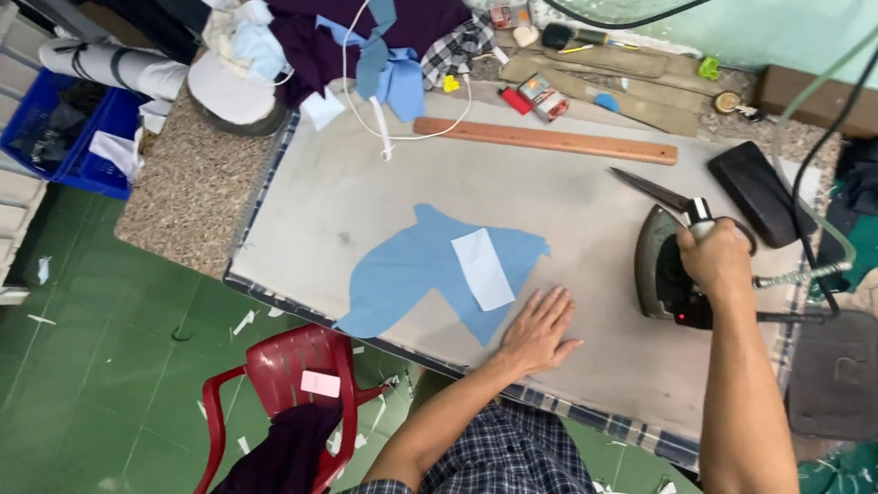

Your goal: The person irons a piece of light blue fabric on a workbench using an electric iron and a black pressing block. They then use scissors to trim the edges of the fabric and continue ironing the trimmed piece.

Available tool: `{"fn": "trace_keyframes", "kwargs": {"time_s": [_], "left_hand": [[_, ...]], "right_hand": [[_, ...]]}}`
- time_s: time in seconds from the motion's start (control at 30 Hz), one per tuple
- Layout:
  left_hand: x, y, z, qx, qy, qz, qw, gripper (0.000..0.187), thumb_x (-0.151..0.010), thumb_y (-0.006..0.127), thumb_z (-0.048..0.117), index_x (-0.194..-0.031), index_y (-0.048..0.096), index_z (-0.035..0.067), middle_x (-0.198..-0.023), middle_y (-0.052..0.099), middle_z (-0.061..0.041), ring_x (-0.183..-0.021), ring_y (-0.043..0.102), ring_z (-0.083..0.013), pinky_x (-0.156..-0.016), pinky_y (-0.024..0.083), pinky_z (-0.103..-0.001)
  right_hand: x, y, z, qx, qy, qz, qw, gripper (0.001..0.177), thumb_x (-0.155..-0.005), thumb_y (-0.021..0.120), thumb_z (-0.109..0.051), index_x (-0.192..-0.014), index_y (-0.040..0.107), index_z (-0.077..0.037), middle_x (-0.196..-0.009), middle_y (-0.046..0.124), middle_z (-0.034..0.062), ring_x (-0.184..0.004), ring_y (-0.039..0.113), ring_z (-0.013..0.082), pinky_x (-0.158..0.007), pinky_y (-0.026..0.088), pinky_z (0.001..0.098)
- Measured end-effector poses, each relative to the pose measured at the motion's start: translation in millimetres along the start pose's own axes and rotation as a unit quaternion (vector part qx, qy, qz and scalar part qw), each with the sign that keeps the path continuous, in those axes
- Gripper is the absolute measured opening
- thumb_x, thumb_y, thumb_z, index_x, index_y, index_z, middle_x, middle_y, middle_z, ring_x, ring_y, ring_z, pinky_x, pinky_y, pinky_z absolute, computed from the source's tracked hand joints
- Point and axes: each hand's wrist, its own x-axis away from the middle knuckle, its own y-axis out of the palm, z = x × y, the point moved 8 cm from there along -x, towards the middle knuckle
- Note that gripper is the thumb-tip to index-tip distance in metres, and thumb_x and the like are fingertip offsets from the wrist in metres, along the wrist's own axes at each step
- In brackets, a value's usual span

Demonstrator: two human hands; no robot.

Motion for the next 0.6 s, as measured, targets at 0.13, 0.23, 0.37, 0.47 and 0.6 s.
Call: {"fn": "trace_keyframes", "kwargs": {"time_s": [0.13, 0.23, 0.37, 0.47, 0.6], "left_hand": [[28.9, 2.3, 5.6, 0.080, 0.074, -0.096, 0.989, 0.068, -0.107, 0.014, 0.051, -0.158, 0.023, 0.007, -0.170, 0.016, -0.014, -0.158, 0.012, -0.0273, -0.132, 0.003, -0.045], [59.3, -49.7, -5.4, 0.077, 0.184, 0.113, 0.973, 0.055, -0.106, 0.042, 0.042, -0.134, 0.062, -0.001, -0.144, 0.061, -0.020, -0.139, 0.054, -0.0346, -0.127, 0.030, -0.050], [72.4, -89.2, -70.6, 0.065, 0.098, 0.120, 0.986, 0.060, -0.109, 0.027, 0.046, -0.130, 0.056, -0.002, -0.136, 0.058, -0.019, -0.129, 0.052, -0.0337, -0.115, 0.037, -0.052], [68.7, -69.2, -123.3, -0.022, -0.001, -0.029, 0.999, 0.077, -0.105, 0.003, 0.062, -0.154, 0.027, 0.008, -0.163, 0.023, -0.014, -0.151, 0.020, -0.0280, -0.126, 0.010, -0.050], [70.4, -76.6, -149.0, -0.040, 0.035, 0.017, 0.998, 0.071, -0.099, 0.034, 0.066, -0.155, 0.042, 0.023, -0.159, 0.038, -0.022, -0.148, 0.034, -0.0421, -0.119, 0.019, -0.064]], "right_hand": [[64.2, -5.1, -24.3, -0.019, 0.068, -0.052, 0.996, 0.058, -0.107, 0.051, -0.041, -0.128, 0.045, 0.013, -0.120, 0.061, 0.0453, -0.108, 0.058, 0.0623, -0.091, 0.046, 0.0654], [92.4, 9.7, -20.7, -0.035, 0.106, -0.054, 0.992, 0.063, -0.104, 0.053, -0.047, -0.127, 0.045, 0.012, -0.121, 0.060, 0.0465, -0.113, 0.055, 0.0642, -0.093, 0.043, 0.0642], [128.9, 15.6, -31.5, -0.021, 0.137, -0.065, 0.988, 0.060, -0.104, 0.052, -0.049, -0.122, 0.048, 0.008, -0.115, 0.063, 0.0436, -0.107, 0.057, 0.0617, -0.087, 0.046, 0.0647], [148.7, 11.5, -49.5, -0.036, 0.153, -0.083, 0.984, 0.054, -0.107, 0.050, -0.045, -0.121, 0.049, 0.007, -0.115, 0.064, 0.0397, -0.103, 0.061, 0.0582, -0.084, 0.048, 0.0633], [137.1, 30.2, -27.1, 0.013, 0.126, -0.042, 0.991, 0.059, -0.101, 0.057, -0.046, -0.136, 0.056, 0.002, -0.108, 0.072, 0.0359, -0.105, 0.071, 0.0493, -0.081, 0.060, 0.0564]]}}
